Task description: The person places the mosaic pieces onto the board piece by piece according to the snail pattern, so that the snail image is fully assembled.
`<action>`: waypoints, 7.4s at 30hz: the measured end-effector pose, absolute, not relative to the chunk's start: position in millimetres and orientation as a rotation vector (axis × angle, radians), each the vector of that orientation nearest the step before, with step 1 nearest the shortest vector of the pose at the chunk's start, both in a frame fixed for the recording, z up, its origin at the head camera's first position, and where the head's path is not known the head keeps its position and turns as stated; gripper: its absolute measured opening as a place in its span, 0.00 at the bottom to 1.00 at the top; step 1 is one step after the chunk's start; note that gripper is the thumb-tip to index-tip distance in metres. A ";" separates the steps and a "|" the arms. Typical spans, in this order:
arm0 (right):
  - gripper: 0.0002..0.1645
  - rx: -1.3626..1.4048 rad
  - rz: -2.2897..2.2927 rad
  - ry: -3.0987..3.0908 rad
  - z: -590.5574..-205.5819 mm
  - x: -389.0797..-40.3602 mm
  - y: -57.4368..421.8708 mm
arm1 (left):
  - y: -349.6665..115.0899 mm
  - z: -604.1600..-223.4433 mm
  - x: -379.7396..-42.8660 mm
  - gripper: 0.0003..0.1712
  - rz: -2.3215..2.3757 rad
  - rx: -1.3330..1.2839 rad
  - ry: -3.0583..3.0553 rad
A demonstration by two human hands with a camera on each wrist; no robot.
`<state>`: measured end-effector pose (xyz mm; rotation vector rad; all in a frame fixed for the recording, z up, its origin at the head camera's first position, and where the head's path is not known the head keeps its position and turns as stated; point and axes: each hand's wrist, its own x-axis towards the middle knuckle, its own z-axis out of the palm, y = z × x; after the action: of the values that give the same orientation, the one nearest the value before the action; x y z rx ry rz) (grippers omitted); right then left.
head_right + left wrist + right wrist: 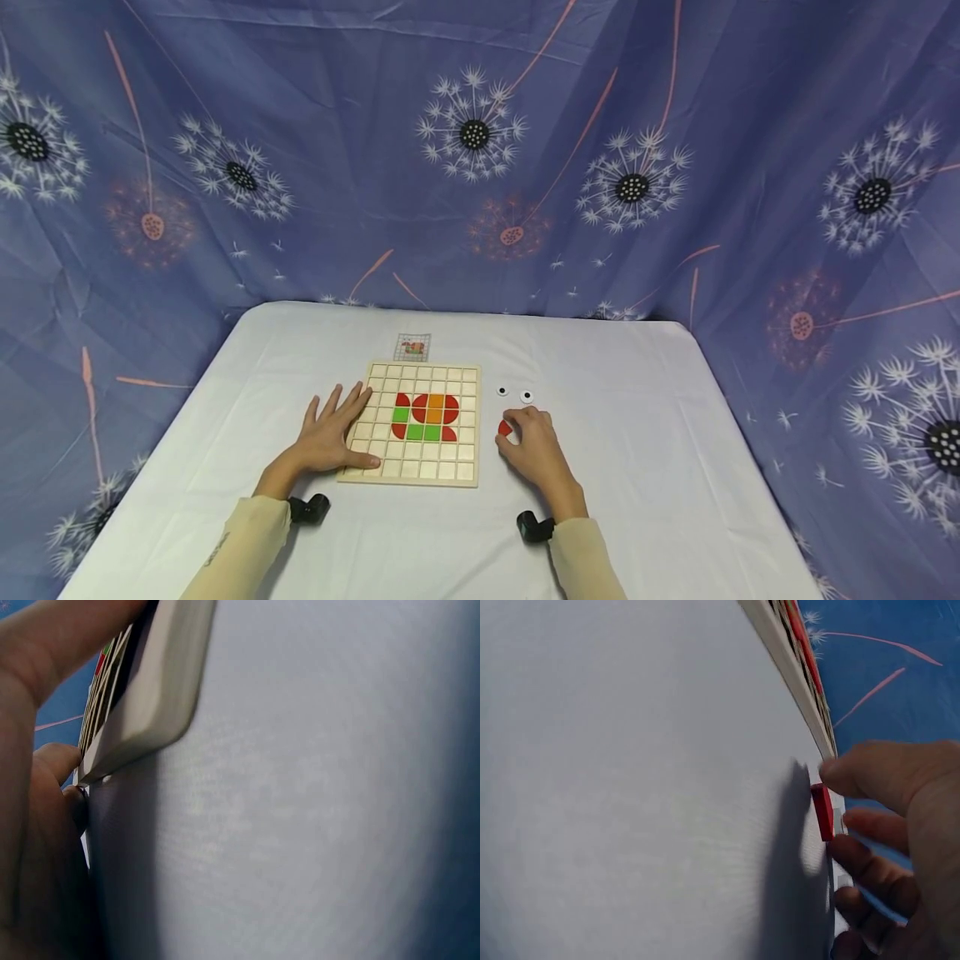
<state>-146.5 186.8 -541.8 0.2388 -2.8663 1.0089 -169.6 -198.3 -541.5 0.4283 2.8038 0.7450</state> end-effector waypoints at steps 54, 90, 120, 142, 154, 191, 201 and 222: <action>0.24 0.890 0.885 -2.999 -511.7 -218.5 58.3 | -197.6 -542.8 -167.2 0.77 0.723 0.452 2.836; 0.15 1.052 0.753 -2.909 -532.1 -244.2 20.8 | -196.8 -538.2 -167.1 0.76 0.711 0.439 2.815; 0.22 0.532 1.350 -2.726 -530.9 -213.3 66.3 | -196.7 -543.8 -167.7 0.79 0.758 0.420 2.828; 0.27 -0.137 1.199 -2.710 -540.5 -196.1 204.9 | -197.5 -543.1 -167.6 0.79 0.739 0.414 2.832; 0.20 -0.177 1.108 -2.750 -553.0 -193.2 210.0 | -196.6 -544.2 -168.5 0.79 0.758 0.424 2.830; 0.18 0.306 1.305 -2.823 -516.5 -225.8 104.8 | -197.0 -546.0 -169.2 0.80 0.749 0.417 2.831; 0.18 0.593 1.280 -2.913 -508.3 -239.1 70.8 | -196.6 -546.3 -170.1 0.79 0.763 0.423 2.834; 0.14 0.733 0.987 -3.026 -522.4 -256.3 37.8 | -196.6 -543.6 -168.3 0.78 0.758 0.432 2.842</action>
<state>-256.3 37.8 -522.4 0.7333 -3.0262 0.9870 -168.3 -196.6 -543.6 0.4323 2.8421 0.7582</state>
